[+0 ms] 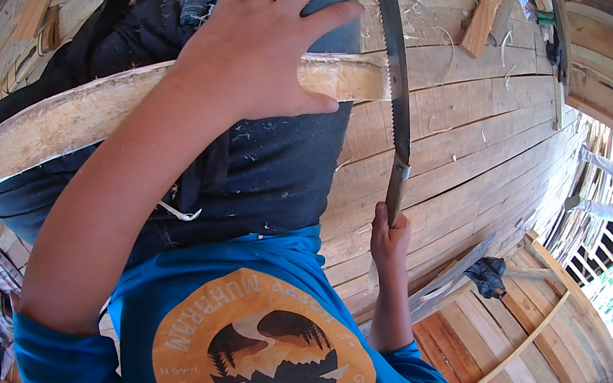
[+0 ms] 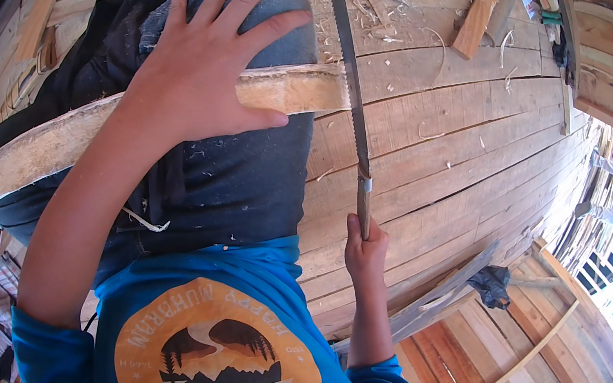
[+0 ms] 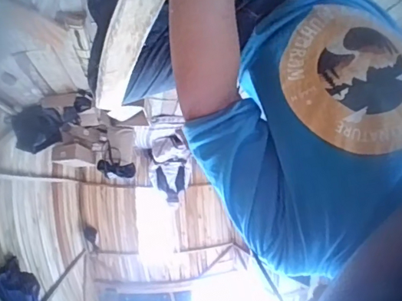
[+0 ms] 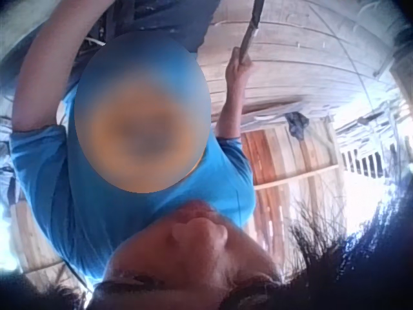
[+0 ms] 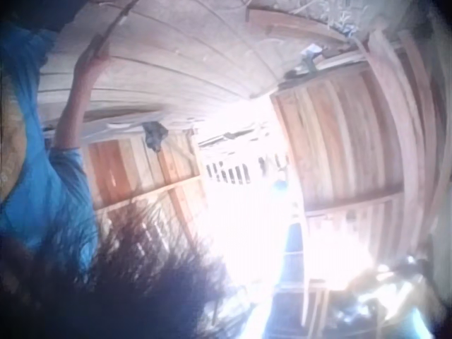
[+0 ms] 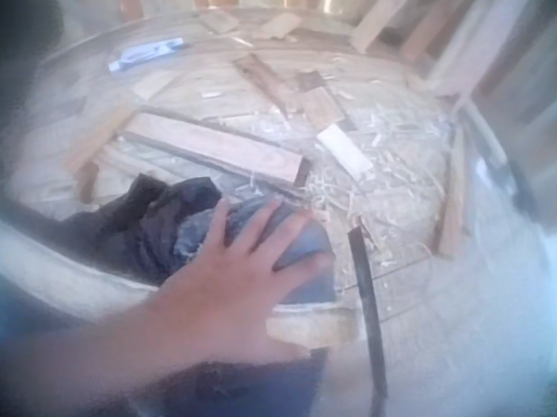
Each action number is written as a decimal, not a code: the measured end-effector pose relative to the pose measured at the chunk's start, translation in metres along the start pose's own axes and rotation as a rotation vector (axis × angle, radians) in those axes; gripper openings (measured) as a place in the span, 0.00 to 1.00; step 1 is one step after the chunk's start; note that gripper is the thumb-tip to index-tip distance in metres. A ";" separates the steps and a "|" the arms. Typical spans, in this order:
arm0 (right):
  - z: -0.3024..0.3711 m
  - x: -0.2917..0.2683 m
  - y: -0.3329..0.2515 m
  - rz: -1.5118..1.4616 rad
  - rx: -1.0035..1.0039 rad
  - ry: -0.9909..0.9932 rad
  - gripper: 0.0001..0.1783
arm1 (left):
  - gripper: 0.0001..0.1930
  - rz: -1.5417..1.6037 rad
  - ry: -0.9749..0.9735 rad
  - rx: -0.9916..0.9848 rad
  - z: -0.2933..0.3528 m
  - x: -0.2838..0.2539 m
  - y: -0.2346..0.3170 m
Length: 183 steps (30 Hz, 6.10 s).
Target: The person saws a piece of wood with a hand saw while sitting on a wooden floor.
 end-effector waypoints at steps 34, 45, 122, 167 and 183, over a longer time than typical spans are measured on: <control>0.006 -0.005 -0.003 0.029 -0.046 0.020 0.22 | 0.46 0.230 0.182 0.094 0.003 0.023 -0.008; 0.003 -0.013 0.002 0.001 -0.055 -0.003 0.23 | 0.47 0.068 -0.074 -0.013 0.004 -0.004 0.002; -0.015 0.016 -0.011 0.068 -0.029 -0.017 0.21 | 0.45 0.191 0.054 0.050 0.000 0.003 -0.006; 0.003 0.002 0.001 0.127 0.001 -0.059 0.18 | 0.45 0.105 0.136 0.007 0.002 0.018 -0.006; 0.007 -0.001 0.003 0.134 -0.026 -0.060 0.20 | 0.45 0.249 0.157 0.040 0.004 0.013 -0.008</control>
Point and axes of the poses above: each hand's wrist, its own z-axis away from the middle knuckle, its own x-axis out of the palm, y = z × x, the point moved 3 cm from there along -z, towards the middle knuckle, and after that the axes turned 12 degrees about -x, right-handed, at the moved point
